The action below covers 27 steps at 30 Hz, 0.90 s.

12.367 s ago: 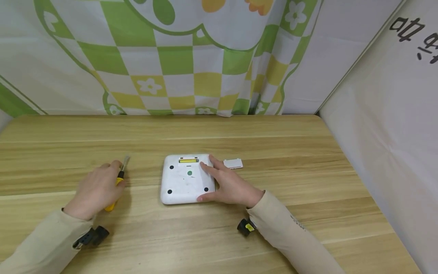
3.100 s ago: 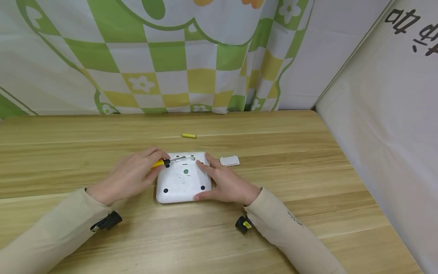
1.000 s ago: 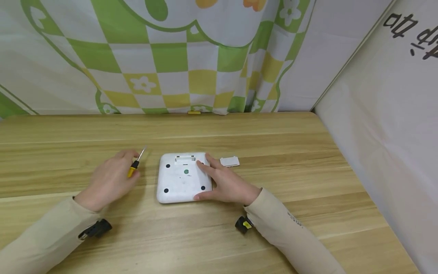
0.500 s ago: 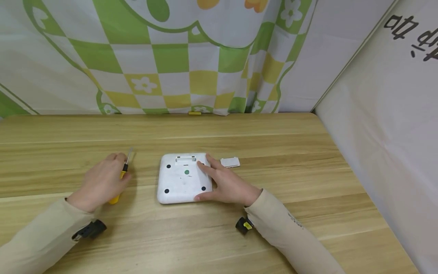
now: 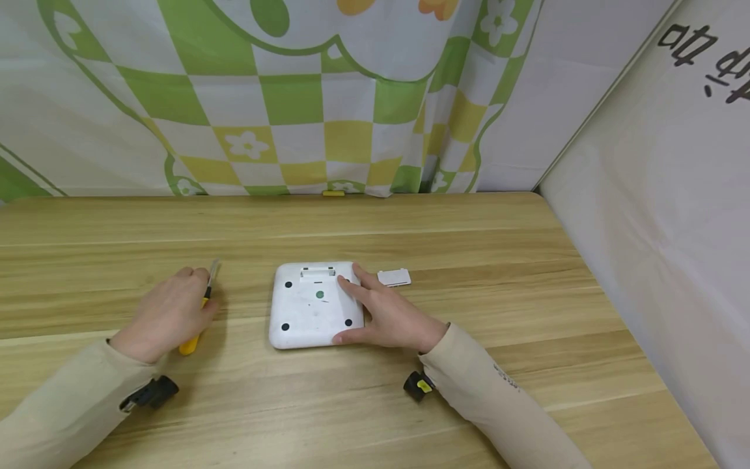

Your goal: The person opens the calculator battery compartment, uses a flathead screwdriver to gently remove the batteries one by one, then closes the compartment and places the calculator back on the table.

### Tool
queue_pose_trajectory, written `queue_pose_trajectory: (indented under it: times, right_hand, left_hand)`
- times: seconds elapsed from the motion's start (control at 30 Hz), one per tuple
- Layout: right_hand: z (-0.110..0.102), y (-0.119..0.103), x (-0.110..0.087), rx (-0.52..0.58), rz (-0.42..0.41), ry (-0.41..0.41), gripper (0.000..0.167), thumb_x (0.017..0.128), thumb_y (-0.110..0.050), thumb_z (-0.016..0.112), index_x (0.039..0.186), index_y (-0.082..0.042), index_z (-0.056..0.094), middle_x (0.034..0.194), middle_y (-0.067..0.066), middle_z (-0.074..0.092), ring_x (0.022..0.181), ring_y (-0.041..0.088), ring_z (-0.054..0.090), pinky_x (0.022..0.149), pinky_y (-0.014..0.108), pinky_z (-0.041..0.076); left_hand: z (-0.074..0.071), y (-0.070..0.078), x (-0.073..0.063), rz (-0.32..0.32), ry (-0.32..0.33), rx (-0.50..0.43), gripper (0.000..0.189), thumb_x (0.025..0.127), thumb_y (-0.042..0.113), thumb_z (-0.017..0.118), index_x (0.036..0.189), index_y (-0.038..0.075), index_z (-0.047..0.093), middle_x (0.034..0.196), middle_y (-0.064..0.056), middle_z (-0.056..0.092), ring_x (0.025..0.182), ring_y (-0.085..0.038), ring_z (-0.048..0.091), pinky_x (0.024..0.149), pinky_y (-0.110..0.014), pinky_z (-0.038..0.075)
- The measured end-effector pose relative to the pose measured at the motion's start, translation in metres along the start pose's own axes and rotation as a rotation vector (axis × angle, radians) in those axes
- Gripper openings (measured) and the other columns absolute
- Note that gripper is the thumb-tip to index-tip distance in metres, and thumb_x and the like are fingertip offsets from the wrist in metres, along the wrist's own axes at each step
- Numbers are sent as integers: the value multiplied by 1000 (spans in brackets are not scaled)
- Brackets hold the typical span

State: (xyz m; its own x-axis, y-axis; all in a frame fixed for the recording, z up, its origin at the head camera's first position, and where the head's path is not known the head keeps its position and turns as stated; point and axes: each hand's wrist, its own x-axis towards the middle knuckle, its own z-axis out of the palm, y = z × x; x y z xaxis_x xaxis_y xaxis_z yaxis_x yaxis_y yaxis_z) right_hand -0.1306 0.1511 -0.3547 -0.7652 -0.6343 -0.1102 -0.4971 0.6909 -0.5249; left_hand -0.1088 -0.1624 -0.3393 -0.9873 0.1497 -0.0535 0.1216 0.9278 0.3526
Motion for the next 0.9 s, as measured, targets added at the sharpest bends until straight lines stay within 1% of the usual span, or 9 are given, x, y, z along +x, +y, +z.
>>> queue_pose_trajectory:
  times: [0.2, 0.47, 0.63, 0.77, 0.9]
  right_hand:
    - [0, 0, 0, 6, 5, -7, 92, 78, -48, 74, 150, -13, 30, 159, 16, 13, 143, 32, 26, 111, 43, 33]
    - [-1, 0, 0, 2, 8, -9, 92, 78, -48, 74, 150, -13, 30, 159, 16, 13, 143, 32, 25, 112, 43, 32]
    - [-1, 0, 0, -3, 6, -8, 93, 78, -49, 74, 150, -13, 30, 159, 17, 13, 143, 32, 25, 112, 43, 32]
    - [-1, -1, 0, -2, 10, -10, 93, 78, -49, 74, 151, -13, 29, 159, 17, 13, 143, 33, 24, 112, 43, 31]
    - [-1, -2, 0, 4, 14, -12, 93, 78, -49, 74, 151, -13, 29, 159, 17, 12, 143, 32, 23, 112, 44, 31]
  left_hand:
    - [1, 0, 0, -11, -4, 12, 30, 83, 3, 58, 102, -20, 52, 80, -23, 52, 59, -26, 50, 43, -33, 41]
    - [2, -1, 0, -23, -6, 20, 33, 82, 3, 59, 104, -19, 50, 80, -23, 51, 58, -26, 49, 41, -33, 40]
    - [3, 0, 0, -22, -6, 27, 36, 81, 4, 59, 107, -19, 49, 81, -25, 51, 57, -26, 49, 41, -33, 40]
    - [3, -1, -1, -12, -8, 29, 38, 82, 4, 60, 108, -20, 48, 82, -25, 52, 56, -25, 49, 40, -31, 39]
    - [3, -2, -1, 4, -2, 18, 34, 81, 3, 60, 104, -20, 48, 79, -24, 51, 54, -24, 48, 39, -28, 38]
